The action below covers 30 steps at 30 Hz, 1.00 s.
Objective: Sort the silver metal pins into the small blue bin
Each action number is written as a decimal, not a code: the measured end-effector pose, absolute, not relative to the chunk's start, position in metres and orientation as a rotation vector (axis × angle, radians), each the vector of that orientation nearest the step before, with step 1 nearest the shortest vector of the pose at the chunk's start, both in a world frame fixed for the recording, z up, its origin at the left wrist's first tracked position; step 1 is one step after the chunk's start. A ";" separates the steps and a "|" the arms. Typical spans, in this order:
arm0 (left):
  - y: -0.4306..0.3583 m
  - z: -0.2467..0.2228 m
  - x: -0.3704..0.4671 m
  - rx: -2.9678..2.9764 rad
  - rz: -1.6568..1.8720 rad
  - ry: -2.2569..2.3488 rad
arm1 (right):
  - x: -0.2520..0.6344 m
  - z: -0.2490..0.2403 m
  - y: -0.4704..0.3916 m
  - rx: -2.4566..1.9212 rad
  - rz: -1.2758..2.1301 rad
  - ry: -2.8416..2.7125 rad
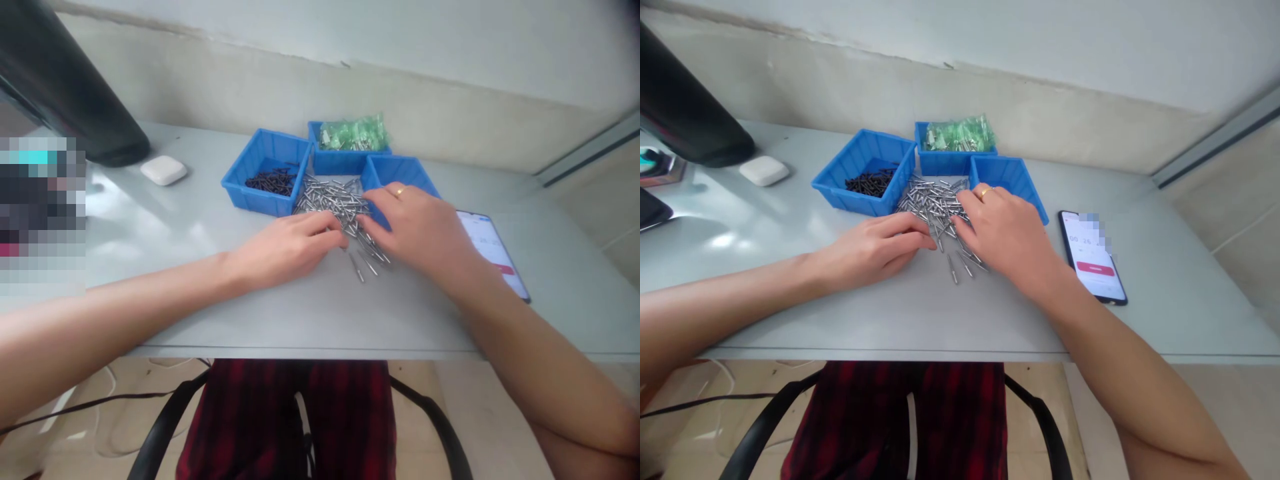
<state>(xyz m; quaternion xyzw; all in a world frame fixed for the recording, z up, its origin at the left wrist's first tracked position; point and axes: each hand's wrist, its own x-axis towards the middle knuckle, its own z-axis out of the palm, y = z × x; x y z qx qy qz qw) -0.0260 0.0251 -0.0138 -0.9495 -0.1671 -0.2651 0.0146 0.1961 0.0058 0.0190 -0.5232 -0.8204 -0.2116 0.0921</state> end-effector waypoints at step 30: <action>0.023 -0.009 -0.021 -3.020 -1.257 -0.780 | 0.191 0.019 0.005 -0.997 -0.140 -2.565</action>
